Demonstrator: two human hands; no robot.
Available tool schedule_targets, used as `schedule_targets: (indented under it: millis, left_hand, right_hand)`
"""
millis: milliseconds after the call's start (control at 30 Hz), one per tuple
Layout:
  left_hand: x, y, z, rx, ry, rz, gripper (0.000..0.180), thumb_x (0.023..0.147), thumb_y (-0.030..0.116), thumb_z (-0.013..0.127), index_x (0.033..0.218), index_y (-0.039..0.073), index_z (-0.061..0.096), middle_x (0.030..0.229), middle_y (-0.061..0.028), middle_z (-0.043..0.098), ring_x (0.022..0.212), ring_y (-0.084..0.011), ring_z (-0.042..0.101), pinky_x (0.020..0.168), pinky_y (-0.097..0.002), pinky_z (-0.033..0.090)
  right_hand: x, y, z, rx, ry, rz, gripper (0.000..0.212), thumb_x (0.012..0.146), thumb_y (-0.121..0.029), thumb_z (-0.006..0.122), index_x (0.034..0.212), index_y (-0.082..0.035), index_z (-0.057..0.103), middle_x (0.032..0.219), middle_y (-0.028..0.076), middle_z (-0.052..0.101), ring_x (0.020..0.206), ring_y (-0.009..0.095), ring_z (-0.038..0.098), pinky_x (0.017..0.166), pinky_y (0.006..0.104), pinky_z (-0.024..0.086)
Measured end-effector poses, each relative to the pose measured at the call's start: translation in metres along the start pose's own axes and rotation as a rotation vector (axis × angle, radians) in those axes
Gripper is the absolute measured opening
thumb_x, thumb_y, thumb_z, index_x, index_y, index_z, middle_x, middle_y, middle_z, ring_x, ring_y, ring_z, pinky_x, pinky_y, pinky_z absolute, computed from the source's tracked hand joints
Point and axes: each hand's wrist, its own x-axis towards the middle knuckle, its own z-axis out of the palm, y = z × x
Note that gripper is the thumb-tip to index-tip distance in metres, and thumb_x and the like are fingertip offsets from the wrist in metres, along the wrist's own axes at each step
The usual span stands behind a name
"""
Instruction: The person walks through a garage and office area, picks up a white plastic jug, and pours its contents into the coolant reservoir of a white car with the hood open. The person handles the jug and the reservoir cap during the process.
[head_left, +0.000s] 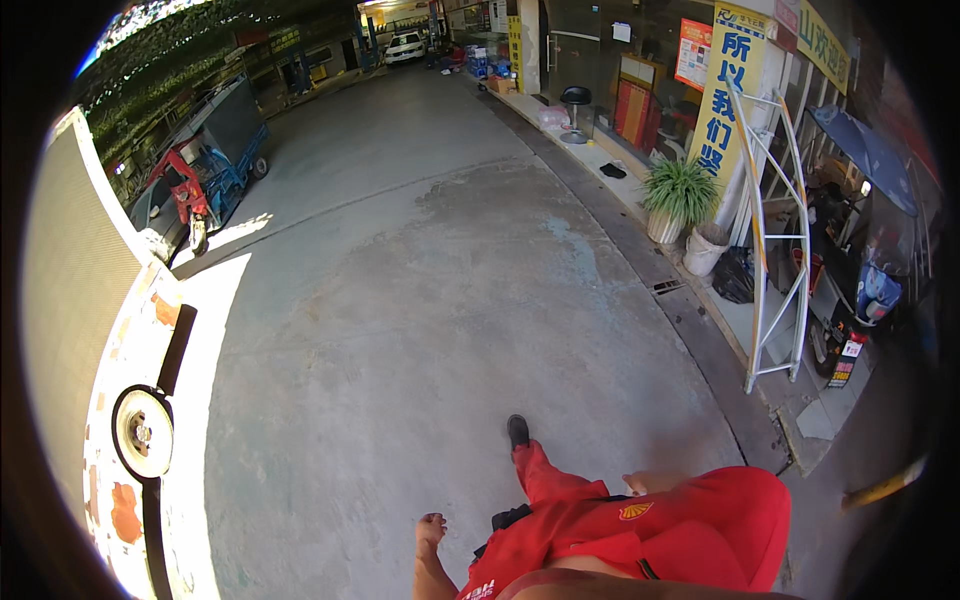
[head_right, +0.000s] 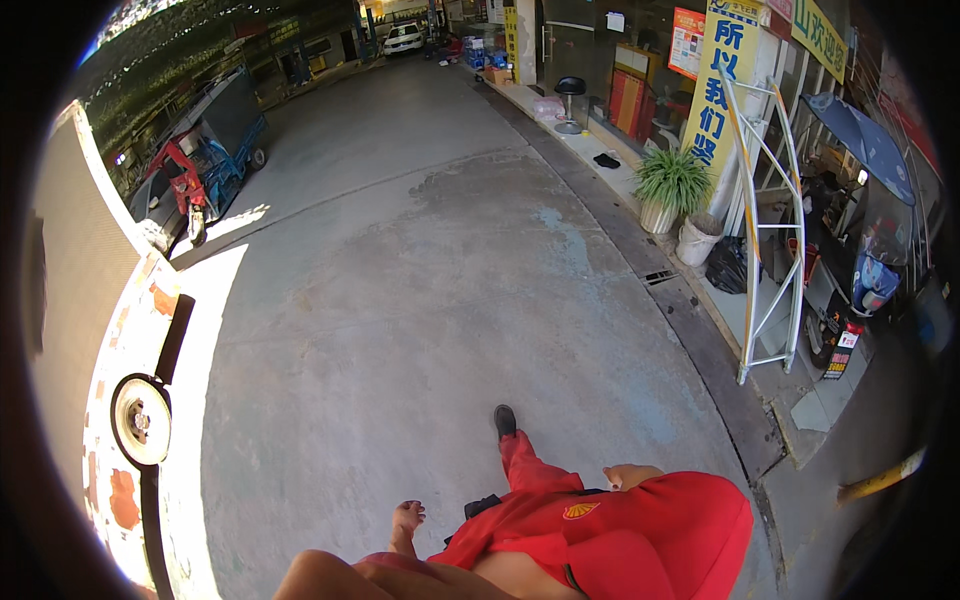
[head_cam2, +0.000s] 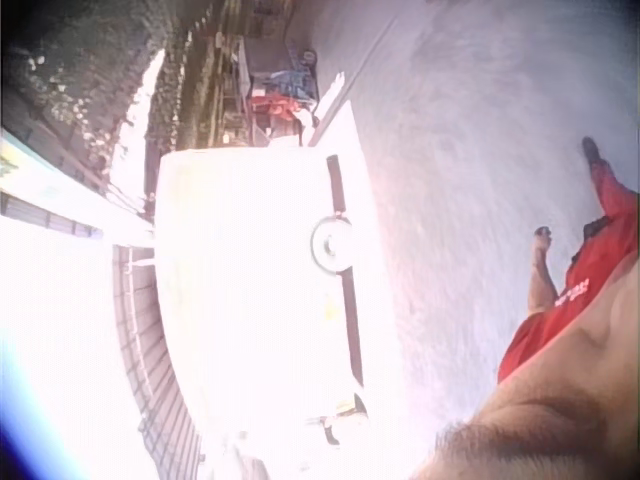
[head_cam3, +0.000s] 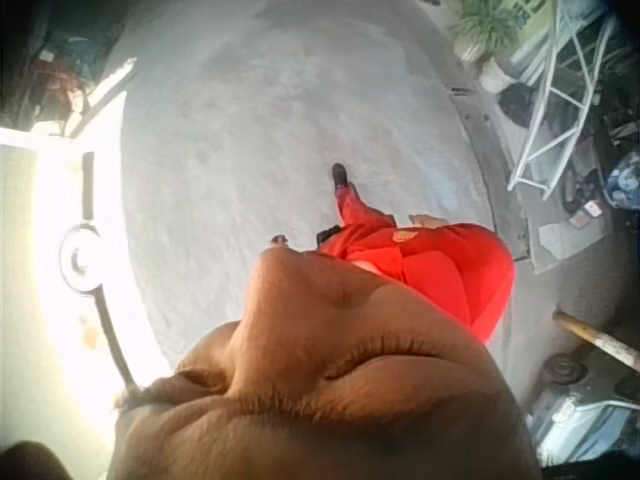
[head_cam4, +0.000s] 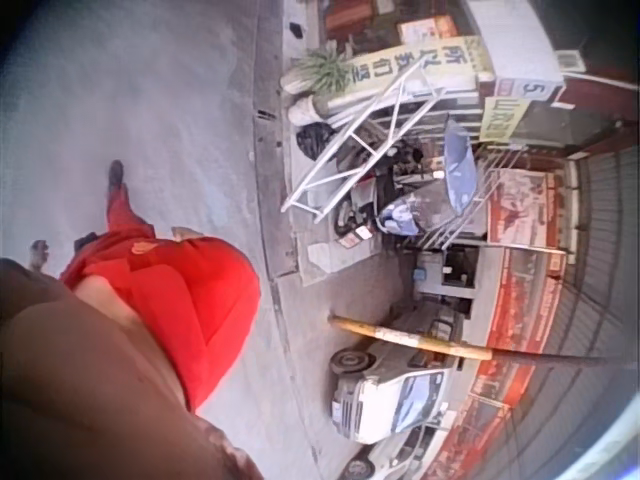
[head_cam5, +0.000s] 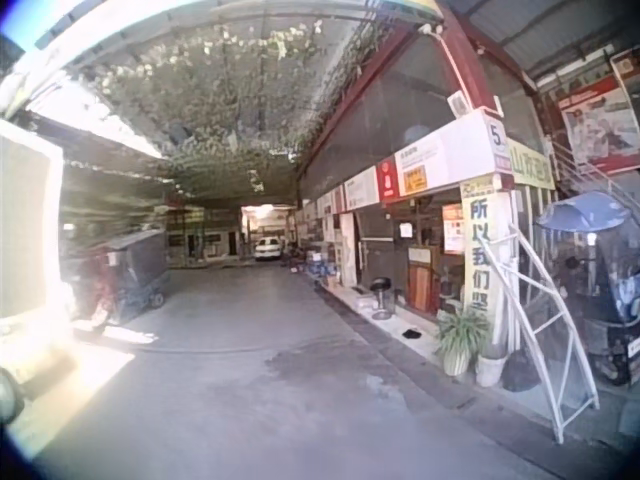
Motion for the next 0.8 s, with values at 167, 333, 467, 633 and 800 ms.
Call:
schedule_targets:
  millis: [167,333,467,633,800]
  left_hand:
    - [0.071,0.068,0.008,0.231,-0.218,-0.16,0.028,0.094,0.025,0.057,0.109,0.004,0.068,0.09,-0.006,0.071,0.069,-0.0185,0.063,0.06,-0.0337,0.053]
    - [0.121,0.148,0.018,0.061,-0.136,-0.325,0.028,0.092,0.023,0.056,0.111,0.005,0.068,0.087,-0.0049,0.069,0.067,-0.017,0.061,0.059,-0.0334,0.051]
    - [0.192,0.223,0.037,-0.115,-0.004,-0.21,0.03,0.09,0.022,0.055,0.103,-0.002,0.067,0.083,-0.0073,0.068,0.063,-0.0162,0.06,0.057,-0.0311,0.049]
    - [0.315,0.294,0.048,-0.064,-0.108,-0.333,0.025,0.088,0.023,0.06,0.098,0.003,0.07,0.083,-0.0057,0.068,0.064,-0.017,0.061,0.055,-0.0323,0.05]
    - [0.445,0.373,0.027,-0.004,-0.225,-0.505,0.021,0.093,0.025,0.057,0.08,0.009,0.06,0.073,-0.0044,0.065,0.057,-0.0195,0.059,0.051,-0.034,0.048]
  right_hand:
    - [0.056,-0.185,-0.057,-0.249,-0.174,-0.14,0.073,0.096,-0.068,0.039,0.085,0.0,0.064,0.067,0.015,0.06,0.06,0.028,0.06,0.059,0.0459,0.049]
    - [0.066,-0.409,-0.104,-0.585,0.106,-0.449,0.072,0.096,-0.064,0.045,0.12,0.002,0.057,0.087,0.023,0.069,0.079,0.035,0.069,0.08,0.0474,0.051]
    - [0.08,-0.568,-0.119,-0.659,0.138,-0.564,0.075,0.097,-0.063,0.042,0.143,-0.004,0.038,0.116,0.026,0.065,0.099,0.038,0.067,0.088,0.0456,0.052]
    - [0.134,-0.729,-0.133,-0.564,0.414,-0.758,0.075,0.097,-0.063,0.041,0.143,-0.004,0.038,0.121,0.028,0.062,0.101,0.04,0.067,0.078,0.048,0.056]
    - [0.177,-0.844,-0.17,-0.324,0.199,-0.471,0.076,0.099,-0.063,0.039,0.133,0.005,0.045,0.092,0.024,0.069,0.085,0.038,0.071,0.071,0.046,0.056]
